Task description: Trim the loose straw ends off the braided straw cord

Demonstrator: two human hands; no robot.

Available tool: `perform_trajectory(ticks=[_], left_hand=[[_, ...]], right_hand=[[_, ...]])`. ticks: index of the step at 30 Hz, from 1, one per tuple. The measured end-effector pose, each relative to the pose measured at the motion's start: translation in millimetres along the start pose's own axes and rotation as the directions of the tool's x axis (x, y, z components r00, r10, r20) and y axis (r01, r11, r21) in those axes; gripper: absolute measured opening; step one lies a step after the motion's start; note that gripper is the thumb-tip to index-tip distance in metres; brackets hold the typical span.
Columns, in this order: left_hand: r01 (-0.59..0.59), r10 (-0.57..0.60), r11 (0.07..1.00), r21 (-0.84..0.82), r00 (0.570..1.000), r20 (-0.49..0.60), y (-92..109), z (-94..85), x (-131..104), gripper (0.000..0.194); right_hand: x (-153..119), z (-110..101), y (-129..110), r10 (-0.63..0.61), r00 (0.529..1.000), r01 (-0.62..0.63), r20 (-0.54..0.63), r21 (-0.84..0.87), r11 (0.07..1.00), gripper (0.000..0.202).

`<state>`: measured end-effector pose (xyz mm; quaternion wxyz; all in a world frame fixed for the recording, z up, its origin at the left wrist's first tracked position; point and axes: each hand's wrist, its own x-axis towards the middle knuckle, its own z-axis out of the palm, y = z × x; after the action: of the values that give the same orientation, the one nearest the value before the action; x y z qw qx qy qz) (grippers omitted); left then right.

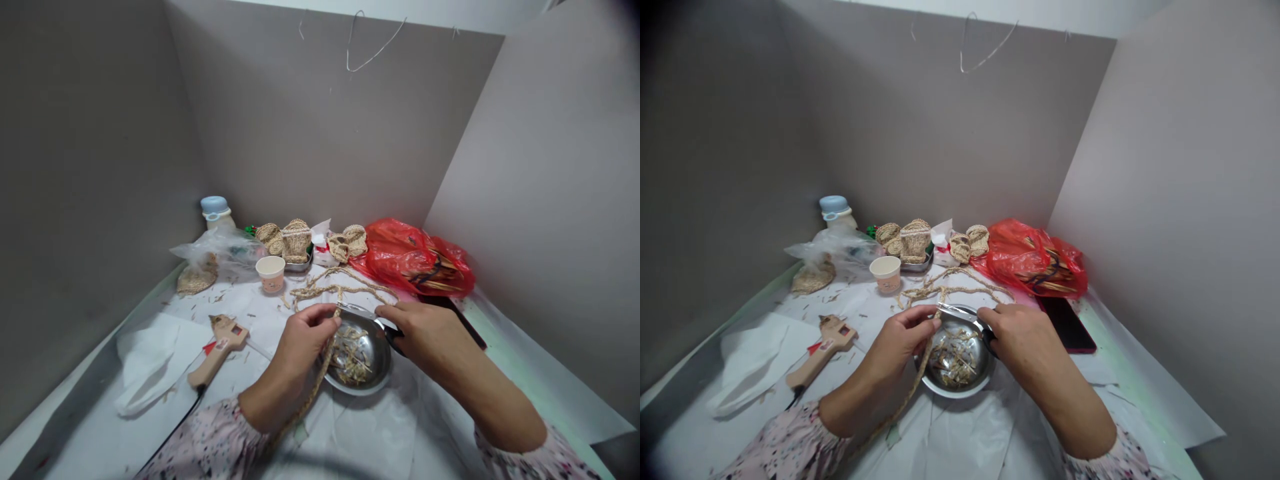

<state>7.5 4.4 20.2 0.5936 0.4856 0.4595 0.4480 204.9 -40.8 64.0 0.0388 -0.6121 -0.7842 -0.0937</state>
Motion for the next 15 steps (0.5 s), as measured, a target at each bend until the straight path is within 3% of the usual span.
perform_trajectory(ticks=[15], left_hand=[[0.021, -0.023, 0.995, -0.093, 1.000, -0.016, 2.3, 1.1, -3.6, 0.034]], right_hand=[[2.7, 8.2, 5.1, -0.006, 1.000, 0.006, -0.002, 0.017, 1.000, 0.025]])
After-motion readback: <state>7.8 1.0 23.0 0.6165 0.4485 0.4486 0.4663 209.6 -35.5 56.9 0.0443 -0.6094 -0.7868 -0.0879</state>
